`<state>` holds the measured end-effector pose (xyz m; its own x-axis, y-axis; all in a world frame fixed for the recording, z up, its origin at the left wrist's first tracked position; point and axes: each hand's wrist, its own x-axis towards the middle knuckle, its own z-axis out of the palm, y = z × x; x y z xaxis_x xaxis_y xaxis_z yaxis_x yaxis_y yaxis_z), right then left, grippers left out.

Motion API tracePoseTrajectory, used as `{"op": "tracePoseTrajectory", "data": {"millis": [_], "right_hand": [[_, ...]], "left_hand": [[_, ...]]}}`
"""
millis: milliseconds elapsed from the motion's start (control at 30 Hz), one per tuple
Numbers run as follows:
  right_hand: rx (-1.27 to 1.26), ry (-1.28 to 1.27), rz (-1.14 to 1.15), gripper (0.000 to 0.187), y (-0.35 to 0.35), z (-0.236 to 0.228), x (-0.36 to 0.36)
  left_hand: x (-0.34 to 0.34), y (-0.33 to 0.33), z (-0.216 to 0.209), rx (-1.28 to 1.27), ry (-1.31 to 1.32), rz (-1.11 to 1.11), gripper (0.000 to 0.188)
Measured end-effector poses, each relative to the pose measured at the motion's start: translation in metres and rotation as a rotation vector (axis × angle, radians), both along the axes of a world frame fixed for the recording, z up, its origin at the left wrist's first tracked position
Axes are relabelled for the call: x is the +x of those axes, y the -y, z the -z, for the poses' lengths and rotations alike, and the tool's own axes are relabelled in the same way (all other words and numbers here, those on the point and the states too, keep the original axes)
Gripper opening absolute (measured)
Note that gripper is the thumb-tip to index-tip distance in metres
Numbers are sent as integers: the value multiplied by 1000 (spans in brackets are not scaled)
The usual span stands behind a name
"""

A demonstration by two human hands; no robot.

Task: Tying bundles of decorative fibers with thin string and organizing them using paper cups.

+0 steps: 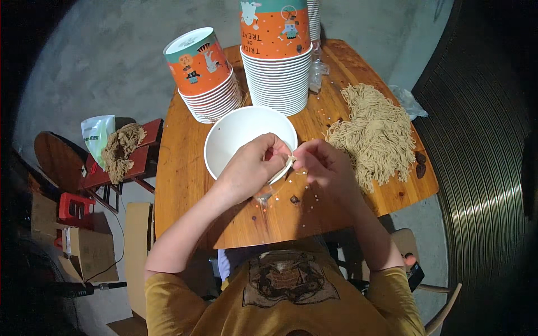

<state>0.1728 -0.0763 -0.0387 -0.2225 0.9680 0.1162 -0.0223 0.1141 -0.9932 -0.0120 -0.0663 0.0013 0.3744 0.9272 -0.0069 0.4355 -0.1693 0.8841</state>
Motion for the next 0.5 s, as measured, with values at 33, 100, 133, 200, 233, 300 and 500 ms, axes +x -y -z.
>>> {"op": "tracePoseTrajectory", "data": {"millis": [33,100,133,200,233,300,500], "right_hand": [[111,51,29,16,-1,6,0],[221,100,51,15,-1,7,-3],[234,124,44,15,1,3,-4],[247,149,44,17,3,1,-5],[275,210,87,16,3,1,-7],[300,271,131,15,4,1,-7],[501,447,230,14,7,1,-7]], "left_hand": [[1,0,0,7,15,16,13],[1,0,1,13,19,12,12],[1,0,1,19,23,12,12],[0,-1,4,32,29,7,12],[0,-1,5,45,34,0,13],[1,1,1,37,-4,-13,13],[2,2,4,132,-38,-23,16]]}}
